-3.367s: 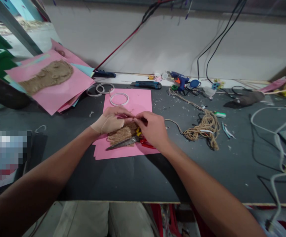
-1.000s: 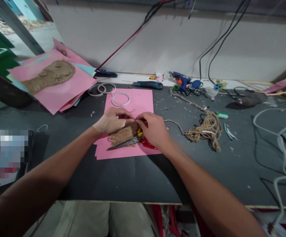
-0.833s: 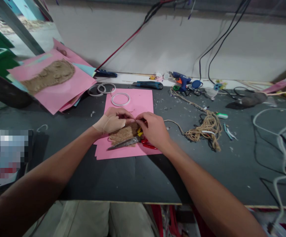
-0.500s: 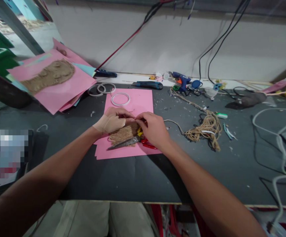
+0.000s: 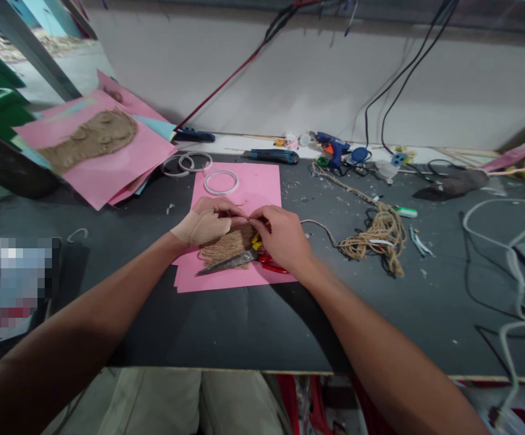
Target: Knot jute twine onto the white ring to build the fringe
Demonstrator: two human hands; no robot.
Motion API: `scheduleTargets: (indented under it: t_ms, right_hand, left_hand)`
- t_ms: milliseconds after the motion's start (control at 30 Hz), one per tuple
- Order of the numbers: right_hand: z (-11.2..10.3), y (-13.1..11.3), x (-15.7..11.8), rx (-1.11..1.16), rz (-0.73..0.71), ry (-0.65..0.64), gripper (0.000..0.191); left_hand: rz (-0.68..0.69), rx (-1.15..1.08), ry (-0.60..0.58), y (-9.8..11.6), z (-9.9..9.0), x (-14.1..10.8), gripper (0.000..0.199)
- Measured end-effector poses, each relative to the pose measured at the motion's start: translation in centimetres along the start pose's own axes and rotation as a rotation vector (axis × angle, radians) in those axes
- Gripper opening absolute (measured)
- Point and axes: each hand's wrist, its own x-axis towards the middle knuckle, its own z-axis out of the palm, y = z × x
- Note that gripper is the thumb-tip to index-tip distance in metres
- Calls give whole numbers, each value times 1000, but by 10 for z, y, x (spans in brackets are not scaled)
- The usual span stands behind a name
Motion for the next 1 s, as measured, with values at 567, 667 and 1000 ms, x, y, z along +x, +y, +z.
scheduleTargets:
  t_ms: [567, 667, 1000]
  right_hand:
    - [-8, 7, 2, -39, 23, 74, 12]
    - [-12, 12, 4, -63, 63, 127, 11]
    - [-22, 24, 6, -112, 152, 197, 15]
  left_hand:
    - [44, 58, 23, -2, -1, 2, 13]
    - [12, 36, 66, -3, -2, 2, 13]
    - [-44, 153, 215, -5, -17, 5, 15]
